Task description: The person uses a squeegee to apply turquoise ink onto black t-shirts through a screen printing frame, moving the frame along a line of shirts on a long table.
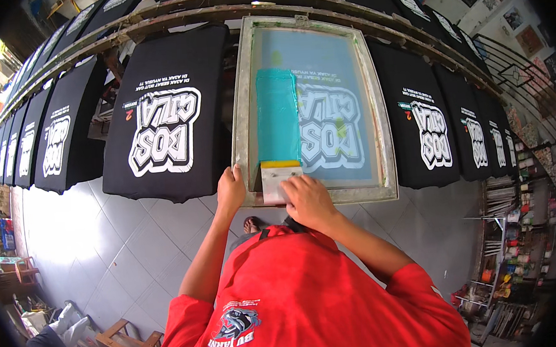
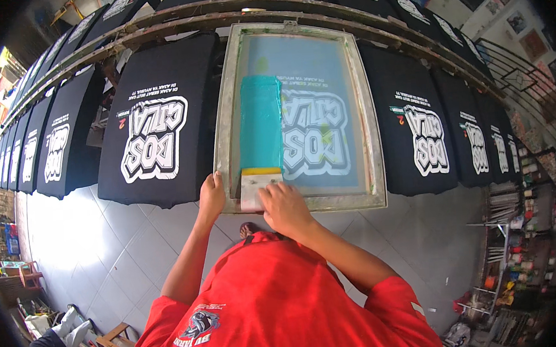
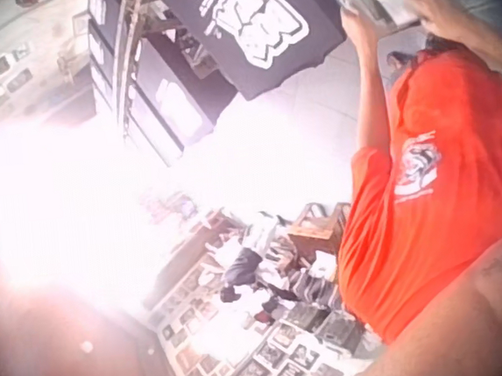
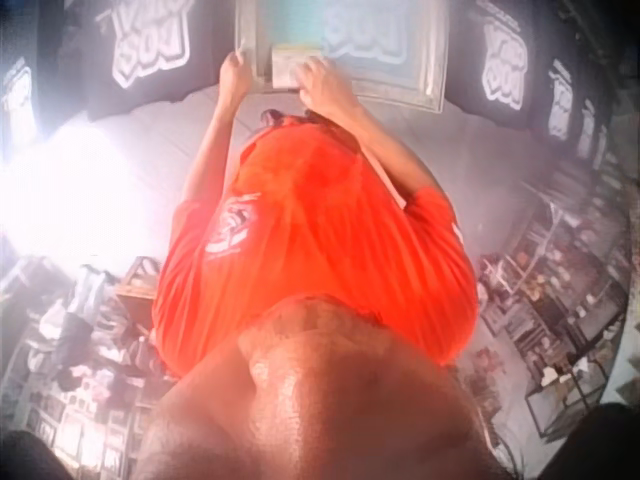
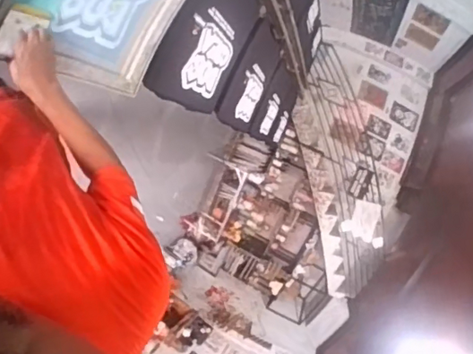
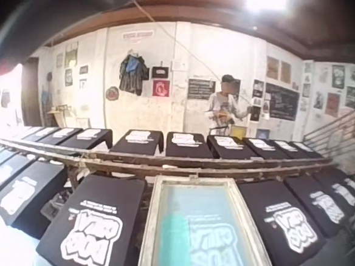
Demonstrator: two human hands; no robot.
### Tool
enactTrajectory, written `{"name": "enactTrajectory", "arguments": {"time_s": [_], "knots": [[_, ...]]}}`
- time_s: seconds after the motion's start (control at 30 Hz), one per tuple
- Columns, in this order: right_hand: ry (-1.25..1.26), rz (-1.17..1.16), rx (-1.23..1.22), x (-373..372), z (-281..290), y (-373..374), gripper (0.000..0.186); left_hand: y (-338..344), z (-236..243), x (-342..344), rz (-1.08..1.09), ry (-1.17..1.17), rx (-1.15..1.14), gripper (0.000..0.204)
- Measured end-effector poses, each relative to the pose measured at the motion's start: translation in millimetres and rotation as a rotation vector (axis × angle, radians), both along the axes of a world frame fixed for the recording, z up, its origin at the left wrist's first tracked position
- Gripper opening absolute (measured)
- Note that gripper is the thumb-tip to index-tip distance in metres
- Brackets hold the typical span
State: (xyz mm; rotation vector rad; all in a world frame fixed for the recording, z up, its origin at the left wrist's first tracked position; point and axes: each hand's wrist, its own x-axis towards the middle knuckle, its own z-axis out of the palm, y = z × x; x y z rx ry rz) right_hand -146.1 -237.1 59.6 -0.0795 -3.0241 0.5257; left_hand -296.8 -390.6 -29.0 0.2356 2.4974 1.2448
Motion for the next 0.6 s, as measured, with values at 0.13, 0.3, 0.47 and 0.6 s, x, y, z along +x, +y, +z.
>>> {"name": "enactTrajectory", "arguments": {"time_s": [0.13, 0.3, 0.47, 0.6], "knots": [[0.019, -0.068, 0.076, -35, -4, 8, 0.03, 0, -1, 4, 0.001, 0.038, 0.01, 0.041], [0.056, -0.084, 0.101, -97, 20, 61, 0.007, -5, 6, 3, 0.002, 0.03, -0.005, 0.041], [0.211, -0.177, 0.185, -216, 26, 140, 0.005, -1, 16, 2, 0.009, 0.01, -0.025, 0.04], [0.185, -0.173, 0.199, -264, -1, 166, 0.007, -1, 14, 1, -0.01, 0.011, -0.01, 0.039]]}}
